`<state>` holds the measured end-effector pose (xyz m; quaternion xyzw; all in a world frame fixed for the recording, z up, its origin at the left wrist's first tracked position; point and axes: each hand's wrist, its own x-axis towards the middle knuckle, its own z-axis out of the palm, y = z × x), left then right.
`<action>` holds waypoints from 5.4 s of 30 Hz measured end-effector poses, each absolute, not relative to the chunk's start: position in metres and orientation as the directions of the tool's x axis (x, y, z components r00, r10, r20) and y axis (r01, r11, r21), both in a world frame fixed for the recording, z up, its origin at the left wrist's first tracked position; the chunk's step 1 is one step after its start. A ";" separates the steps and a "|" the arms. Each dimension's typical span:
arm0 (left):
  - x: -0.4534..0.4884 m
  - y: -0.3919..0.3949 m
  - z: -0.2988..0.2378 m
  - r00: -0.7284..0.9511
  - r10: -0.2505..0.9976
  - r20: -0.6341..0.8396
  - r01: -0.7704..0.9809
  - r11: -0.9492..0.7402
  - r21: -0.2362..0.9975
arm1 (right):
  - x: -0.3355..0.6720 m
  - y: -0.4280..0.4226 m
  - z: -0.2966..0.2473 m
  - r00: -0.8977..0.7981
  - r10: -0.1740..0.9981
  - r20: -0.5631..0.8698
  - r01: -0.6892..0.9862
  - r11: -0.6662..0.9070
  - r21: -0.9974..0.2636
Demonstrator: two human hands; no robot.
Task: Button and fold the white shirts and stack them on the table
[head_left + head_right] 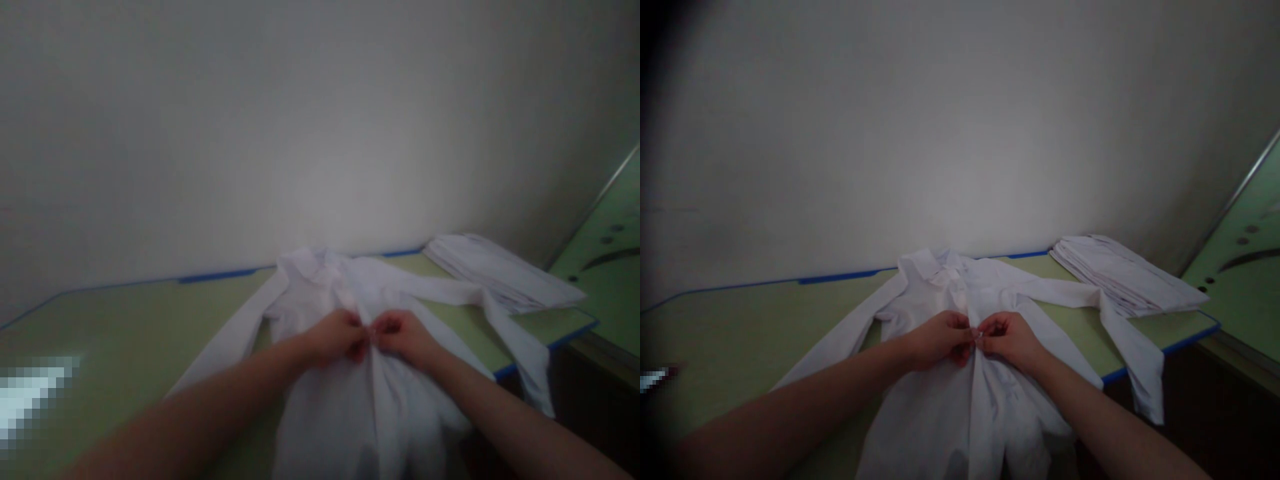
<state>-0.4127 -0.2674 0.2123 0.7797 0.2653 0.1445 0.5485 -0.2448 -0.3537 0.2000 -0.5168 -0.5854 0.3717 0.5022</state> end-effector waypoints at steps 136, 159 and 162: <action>-0.411 -0.298 0.225 0.718 0.667 0.198 0.256 -0.518 0.816 | -0.246 -0.383 0.235 0.246 0.963 0.114 0.269 0.045 -0.962; -0.407 -0.295 0.223 0.832 0.554 0.030 0.062 -0.147 0.987 | -0.262 -0.394 0.221 -0.002 0.776 0.631 0.881 0.301 -0.366; -0.408 -0.297 0.225 0.816 0.577 0.005 0.050 -0.079 0.996 | -0.260 -0.394 0.219 -0.010 0.776 0.630 0.883 0.302 -0.358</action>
